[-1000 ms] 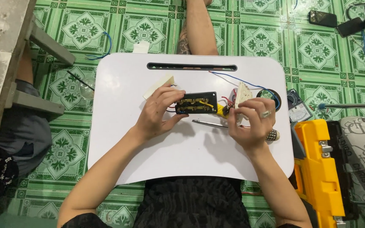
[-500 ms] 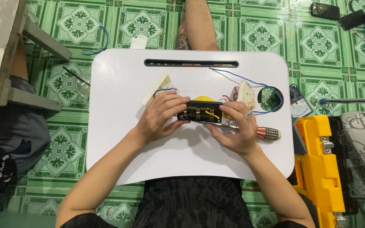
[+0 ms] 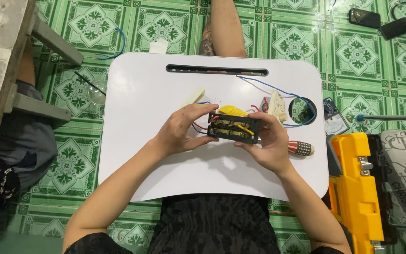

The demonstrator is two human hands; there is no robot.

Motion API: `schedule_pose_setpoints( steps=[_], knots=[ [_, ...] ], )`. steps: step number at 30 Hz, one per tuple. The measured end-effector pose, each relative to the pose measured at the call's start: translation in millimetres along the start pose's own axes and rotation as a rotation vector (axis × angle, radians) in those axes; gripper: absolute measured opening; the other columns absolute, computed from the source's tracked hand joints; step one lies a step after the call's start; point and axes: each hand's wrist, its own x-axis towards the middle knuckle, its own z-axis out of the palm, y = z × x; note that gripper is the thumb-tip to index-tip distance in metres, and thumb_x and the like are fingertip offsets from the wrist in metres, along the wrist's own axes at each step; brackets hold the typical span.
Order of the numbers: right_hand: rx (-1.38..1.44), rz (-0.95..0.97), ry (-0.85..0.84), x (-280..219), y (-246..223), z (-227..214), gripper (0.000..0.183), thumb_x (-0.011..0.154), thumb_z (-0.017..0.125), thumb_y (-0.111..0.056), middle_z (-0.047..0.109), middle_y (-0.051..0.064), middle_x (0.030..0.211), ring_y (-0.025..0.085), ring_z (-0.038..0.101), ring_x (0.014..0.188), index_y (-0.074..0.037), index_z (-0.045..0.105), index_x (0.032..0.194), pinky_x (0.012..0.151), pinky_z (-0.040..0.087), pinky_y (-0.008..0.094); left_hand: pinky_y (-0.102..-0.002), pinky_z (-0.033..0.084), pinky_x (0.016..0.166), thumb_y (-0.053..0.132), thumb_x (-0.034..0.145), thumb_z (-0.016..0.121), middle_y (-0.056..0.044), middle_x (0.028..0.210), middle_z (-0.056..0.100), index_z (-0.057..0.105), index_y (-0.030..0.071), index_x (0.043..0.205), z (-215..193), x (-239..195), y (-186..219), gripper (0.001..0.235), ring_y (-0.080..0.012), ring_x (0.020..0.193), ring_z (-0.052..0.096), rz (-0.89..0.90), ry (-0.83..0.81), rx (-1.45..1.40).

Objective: The person sits on the floor and uses a screwdriver to tighten screws on a black electrical switch while holding it with the other hand. The person adjusts the wires and continues to secure the internal components of the switch.

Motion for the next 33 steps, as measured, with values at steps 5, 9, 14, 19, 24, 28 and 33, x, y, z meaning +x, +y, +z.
schedule_pose_setpoints(
  steps=[5,9,14,19,24,28,33],
  knots=[
    [0.16,0.115,0.056,3.7,17.3,-16.0,0.072,0.073,0.089,-0.011,0.067,0.014,0.112,0.024,0.069,0.106,0.004,0.053,0.133,0.089,0.064,0.036,-0.04,0.059,0.089,0.033,0.078,0.092,-0.008,0.121,0.073,0.055,0.011,0.138,-1.6,-5.3,-12.0,0.073,-0.0248,0.096,0.073,-0.085,-0.056,0.122],
    [0.345,0.186,0.133,8.8,8.5,-14.2,0.068,0.082,0.081,-0.027,0.061,0.015,0.119,0.024,0.066,0.111,0.002,0.05,0.136,0.093,0.063,0.035,-0.034,0.057,0.079,0.038,0.077,0.092,-0.002,0.101,0.078,0.063,0.015,0.134,-0.3,-8.9,-6.0,0.068,-0.018,0.076,0.071,-0.056,-0.018,0.216],
    [0.417,0.192,0.174,9.0,10.3,-13.5,0.068,0.086,0.075,-0.029,0.059,0.016,0.123,0.025,0.066,0.114,-0.001,0.044,0.141,0.095,0.064,0.036,-0.036,0.056,0.084,0.035,0.081,0.087,0.001,0.091,0.076,0.068,0.017,0.129,-1.0,-4.0,-4.5,0.054,-0.016,0.072,0.068,0.108,0.046,0.355],
    [0.462,0.166,0.138,10.4,10.3,-14.1,0.075,0.084,0.075,-0.026,0.059,0.017,0.127,0.028,0.067,0.114,-0.005,0.039,0.146,0.095,0.065,0.039,-0.055,0.052,0.105,0.021,0.083,0.08,0.005,0.088,0.073,0.073,0.02,0.117,1.6,-10.6,-12.6,0.034,-0.0135,0.074,0.068,0.248,0.176,0.451],
    [0.582,0.107,0.154,1.4,19.2,-10.6,0.076,0.077,0.079,0.001,0.061,0.023,0.13,0.038,0.068,0.114,-0.007,0.035,0.139,0.085,0.069,0.045,-0.052,0.051,0.103,0.048,0.074,0.089,-0.01,0.115,0.058,0.054,0.008,0.112,0.4,-13.6,-8.3,0.066,-0.0301,0.108,0.06,-0.061,0.497,0.343],
    [0.584,0.105,0.186,-7.5,23.8,5.9,0.074,0.071,0.079,0.012,0.064,0.022,0.123,0.037,0.071,0.11,-0.005,0.036,0.129,0.084,0.068,0.045,-0.032,0.057,0.075,0.031,0.081,0.086,-0.006,0.111,0.059,0.043,0.008,0.128,11.3,-17.2,-10.2,0.068,-0.0165,0.088,0.063,-0.531,0.325,-0.349],
    [0.397,0.199,0.107,-16.5,29.7,22.7,0.074,0.066,0.086,0.012,0.068,0.017,0.118,0.031,0.073,0.105,-0.006,0.04,0.121,0.083,0.068,0.038,-0.032,0.062,0.076,-0.002,0.083,0.083,-0.01,0.106,0.075,0.07,-0.001,0.122,29.7,-18.4,-6.4,0.041,-0.0175,0.092,0.072,-0.535,0.119,-0.736]
  ],
)
